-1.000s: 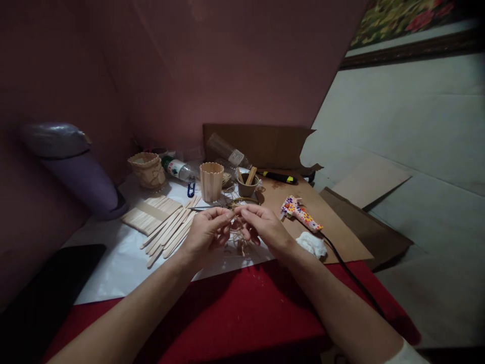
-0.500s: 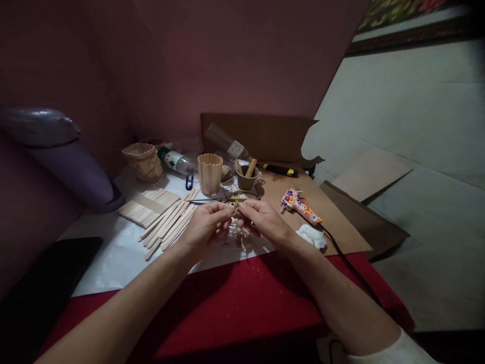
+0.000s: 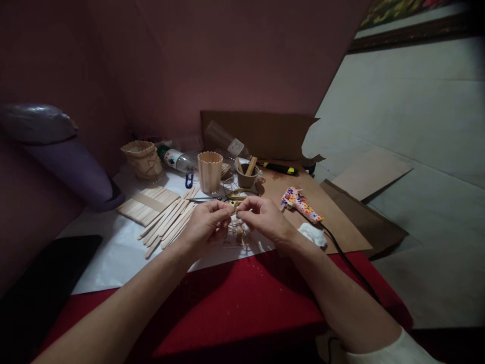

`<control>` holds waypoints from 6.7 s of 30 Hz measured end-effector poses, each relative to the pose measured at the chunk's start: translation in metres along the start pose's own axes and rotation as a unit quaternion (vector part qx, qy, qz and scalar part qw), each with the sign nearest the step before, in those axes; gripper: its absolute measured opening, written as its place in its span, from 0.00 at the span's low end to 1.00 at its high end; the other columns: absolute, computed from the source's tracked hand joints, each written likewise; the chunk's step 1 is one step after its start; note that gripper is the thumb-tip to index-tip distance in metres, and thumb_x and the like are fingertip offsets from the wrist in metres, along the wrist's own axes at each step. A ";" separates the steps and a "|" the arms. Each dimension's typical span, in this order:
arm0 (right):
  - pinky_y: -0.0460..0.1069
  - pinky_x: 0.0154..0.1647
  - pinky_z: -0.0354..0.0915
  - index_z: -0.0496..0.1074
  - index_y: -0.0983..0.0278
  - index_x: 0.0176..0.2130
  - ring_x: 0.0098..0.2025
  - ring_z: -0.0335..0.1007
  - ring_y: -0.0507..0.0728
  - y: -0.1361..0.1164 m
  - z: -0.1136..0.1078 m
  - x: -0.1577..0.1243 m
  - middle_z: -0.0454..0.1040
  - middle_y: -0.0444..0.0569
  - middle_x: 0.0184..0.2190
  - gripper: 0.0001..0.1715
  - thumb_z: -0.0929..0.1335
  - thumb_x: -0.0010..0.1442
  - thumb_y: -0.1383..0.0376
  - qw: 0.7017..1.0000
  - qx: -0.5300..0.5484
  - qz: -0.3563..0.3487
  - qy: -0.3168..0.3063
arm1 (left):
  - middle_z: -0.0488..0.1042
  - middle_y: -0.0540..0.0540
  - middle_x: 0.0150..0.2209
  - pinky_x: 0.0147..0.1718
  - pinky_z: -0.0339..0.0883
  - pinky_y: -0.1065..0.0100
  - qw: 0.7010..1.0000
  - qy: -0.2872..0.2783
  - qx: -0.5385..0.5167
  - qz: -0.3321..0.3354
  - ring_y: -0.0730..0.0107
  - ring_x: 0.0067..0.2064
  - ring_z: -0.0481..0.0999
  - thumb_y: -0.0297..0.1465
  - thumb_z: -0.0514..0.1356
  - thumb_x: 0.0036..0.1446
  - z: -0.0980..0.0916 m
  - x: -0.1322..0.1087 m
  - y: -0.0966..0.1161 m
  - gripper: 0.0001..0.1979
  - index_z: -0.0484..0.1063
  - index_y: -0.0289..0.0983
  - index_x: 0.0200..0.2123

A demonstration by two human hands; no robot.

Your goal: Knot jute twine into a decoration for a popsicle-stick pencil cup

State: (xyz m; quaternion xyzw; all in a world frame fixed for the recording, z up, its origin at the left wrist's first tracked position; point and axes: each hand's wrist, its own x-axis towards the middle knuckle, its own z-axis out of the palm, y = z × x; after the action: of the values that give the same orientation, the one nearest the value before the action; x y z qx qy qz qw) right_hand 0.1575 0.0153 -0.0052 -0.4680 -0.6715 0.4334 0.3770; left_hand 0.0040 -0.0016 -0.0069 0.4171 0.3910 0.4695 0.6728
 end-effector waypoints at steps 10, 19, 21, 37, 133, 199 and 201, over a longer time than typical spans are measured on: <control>0.45 0.29 0.60 0.67 0.66 0.28 0.28 0.63 0.50 0.009 -0.003 0.000 0.69 0.44 0.26 0.03 0.65 0.48 0.70 0.997 -0.028 -0.075 0.009 | 0.57 0.57 0.14 0.11 0.38 0.78 1.000 -0.009 0.002 -0.009 0.86 0.12 0.51 0.32 0.63 0.47 0.000 0.000 0.000 0.12 0.63 0.34 0.22; 0.47 0.26 0.55 0.72 0.63 0.31 0.24 0.64 0.52 -0.007 -0.026 -0.004 0.71 0.46 0.22 0.08 0.63 0.51 0.69 0.892 -0.406 -0.093 0.177 | 0.52 0.59 0.16 0.12 0.39 0.81 0.992 -0.058 -0.110 -0.033 0.88 0.14 0.46 0.28 0.63 0.47 -0.007 0.000 0.012 0.10 0.62 0.34 0.24; 0.49 0.28 0.57 0.72 0.63 0.31 0.27 0.66 0.56 -0.004 -0.038 -0.002 0.72 0.49 0.24 0.09 0.64 0.50 0.71 0.852 -0.463 -0.092 0.227 | 0.50 0.60 0.16 0.12 0.40 0.82 0.988 -0.060 -0.138 -0.028 0.87 0.15 0.45 0.26 0.63 0.47 -0.009 0.000 0.015 0.11 0.60 0.35 0.23; 0.42 0.12 0.45 0.70 0.67 0.34 0.14 0.49 0.43 -0.017 0.000 -0.004 0.67 0.42 0.22 0.21 0.63 0.58 0.52 0.984 0.151 0.019 -0.090 | 0.59 0.56 0.17 0.13 0.37 0.78 0.999 -0.031 0.033 0.015 0.86 0.15 0.50 0.36 0.63 0.49 0.000 -0.006 0.010 0.12 0.67 0.33 0.26; 0.42 0.16 0.45 0.61 0.65 0.27 0.17 0.46 0.45 -0.012 0.007 -0.012 0.54 0.37 0.16 0.15 0.63 0.57 0.56 0.985 0.113 0.007 -0.126 | 0.60 0.57 0.12 0.12 0.40 0.77 0.993 0.088 0.060 0.057 0.85 0.12 0.52 0.32 0.61 0.46 0.008 -0.005 0.007 0.09 0.64 0.35 0.21; 0.50 0.41 0.59 0.64 0.65 0.23 0.37 0.64 0.53 -0.010 -0.002 -0.007 0.68 0.47 0.32 0.09 0.65 0.55 0.68 0.984 -0.080 -0.159 -0.019 | 0.69 0.50 0.16 0.20 0.54 0.76 0.978 0.095 0.168 0.073 0.80 0.19 0.63 0.29 0.62 0.44 -0.008 0.004 0.004 0.07 0.71 0.31 0.20; 0.51 0.41 0.59 0.64 0.64 0.23 0.36 0.62 0.53 -0.013 -0.002 -0.010 0.67 0.46 0.31 0.10 0.64 0.56 0.67 0.977 -0.108 -0.181 -0.038 | 0.72 0.47 0.19 0.18 0.53 0.76 0.983 0.108 0.137 0.059 0.80 0.19 0.63 0.30 0.62 0.44 -0.011 0.006 0.004 0.07 0.70 0.31 0.22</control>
State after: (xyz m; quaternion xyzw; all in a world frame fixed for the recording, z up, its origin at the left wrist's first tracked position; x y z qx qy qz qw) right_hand 0.1580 0.0037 0.0067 -0.3594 -0.8018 0.3007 0.3708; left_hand -0.0059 0.0067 -0.0081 0.4751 0.4964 0.4926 0.5340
